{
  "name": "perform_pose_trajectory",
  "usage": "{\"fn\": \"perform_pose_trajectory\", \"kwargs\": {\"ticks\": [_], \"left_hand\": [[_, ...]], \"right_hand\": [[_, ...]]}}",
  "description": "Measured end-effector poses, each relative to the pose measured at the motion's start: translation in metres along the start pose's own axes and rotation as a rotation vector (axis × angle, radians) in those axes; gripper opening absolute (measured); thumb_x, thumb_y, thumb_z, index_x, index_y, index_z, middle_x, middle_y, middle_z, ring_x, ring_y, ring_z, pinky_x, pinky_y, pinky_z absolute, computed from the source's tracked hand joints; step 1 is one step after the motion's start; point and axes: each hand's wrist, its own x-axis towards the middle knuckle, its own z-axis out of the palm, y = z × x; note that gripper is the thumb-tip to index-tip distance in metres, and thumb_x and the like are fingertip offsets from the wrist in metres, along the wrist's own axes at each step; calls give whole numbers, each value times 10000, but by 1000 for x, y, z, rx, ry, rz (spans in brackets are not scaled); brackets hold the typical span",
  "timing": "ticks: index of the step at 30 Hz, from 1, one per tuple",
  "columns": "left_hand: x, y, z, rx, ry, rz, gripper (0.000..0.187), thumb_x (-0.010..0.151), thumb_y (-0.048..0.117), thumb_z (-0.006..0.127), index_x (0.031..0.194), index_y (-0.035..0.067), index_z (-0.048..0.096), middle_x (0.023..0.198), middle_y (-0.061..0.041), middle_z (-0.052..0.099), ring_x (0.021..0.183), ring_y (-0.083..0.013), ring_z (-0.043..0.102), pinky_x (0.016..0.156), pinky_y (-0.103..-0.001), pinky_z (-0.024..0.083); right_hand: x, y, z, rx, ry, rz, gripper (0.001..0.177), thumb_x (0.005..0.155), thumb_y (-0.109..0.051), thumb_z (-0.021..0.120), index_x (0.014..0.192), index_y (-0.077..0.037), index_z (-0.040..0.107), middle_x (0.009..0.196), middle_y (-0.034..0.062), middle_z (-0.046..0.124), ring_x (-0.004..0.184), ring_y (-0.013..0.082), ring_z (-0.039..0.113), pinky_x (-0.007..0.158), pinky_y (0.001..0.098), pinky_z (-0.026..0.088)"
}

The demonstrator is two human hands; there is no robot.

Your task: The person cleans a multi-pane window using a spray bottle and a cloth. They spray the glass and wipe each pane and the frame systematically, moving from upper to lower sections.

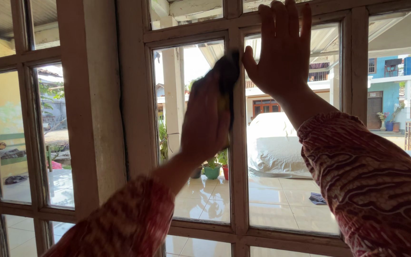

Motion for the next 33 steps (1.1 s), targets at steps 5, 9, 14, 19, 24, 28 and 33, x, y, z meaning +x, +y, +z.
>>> {"fn": "perform_pose_trajectory", "kwargs": {"ticks": [5, 9, 14, 19, 24, 28, 33], "left_hand": [[-30, 12, -13, -35, -125, 19, 621, 1082, 308, 414, 1537, -103, 319, 1582, -321, 405, 1521, -448, 373, 1311, -559, 244], [18, -18, 11, 121, 1, -26, 565, 1095, 289, 431, 1509, -89, 362, 1590, -317, 412, 1514, -469, 376, 1309, -545, 242], [20, -6, 19, 72, 50, -68, 576, 1026, 266, 480, 1487, -77, 440, 1586, -301, 408, 1523, -444, 394, 1309, -561, 277], [-19, 14, -25, 26, -105, -5, 567, 965, 276, 559, 1442, -27, 511, 1514, -297, 486, 1358, -427, 517, 1170, -563, 403], [-15, 7, -53, 30, -252, 23, 439, 943, 250, 603, 1362, 120, 585, 1347, -222, 624, 1199, -364, 630, 975, -494, 527], [17, -22, -56, -260, -468, -277, 276, 987, 231, 538, 1234, 130, 609, 1088, -114, 751, 1003, -271, 728, 885, -438, 578], [50, -55, -85, -148, -650, -261, 258, 983, 318, 592, 1129, 111, 641, 977, -88, 757, 892, -263, 724, 794, -458, 574]], "right_hand": [[0, 1, 1, -22, 1, -6, 664, 1018, -315, 676, 1508, 55, 422, 1480, 255, 462, 1547, 437, 333, 1295, 616, 114], [-2, 4, 1, 10, -17, 2, 665, 1017, -308, 672, 1510, 58, 418, 1481, 258, 469, 1552, 451, 329, 1292, 624, 116], [-6, 4, 4, 21, 0, -9, 657, 1010, -305, 676, 1511, 35, 423, 1526, 269, 465, 1542, 461, 335, 1287, 639, 129], [-5, 9, 6, 17, -28, -16, 659, 1012, -306, 685, 1517, 35, 435, 1525, 277, 454, 1536, 469, 334, 1274, 640, 136], [4, -1, -13, 11, -17, 30, 608, 1010, -316, 693, 1476, 12, 481, 1562, 302, 433, 1502, 491, 362, 1249, 635, 223], [-16, -82, -44, 299, -254, 175, 746, 947, -309, 681, 1479, 152, 434, 1351, 371, 450, 1277, 512, 466, 1104, 572, 402], [-46, -162, -75, 151, -364, -8, 823, 844, -369, 649, 1400, 200, 437, 1466, 447, 331, 1398, 570, 321, 1172, 573, 244]]}}
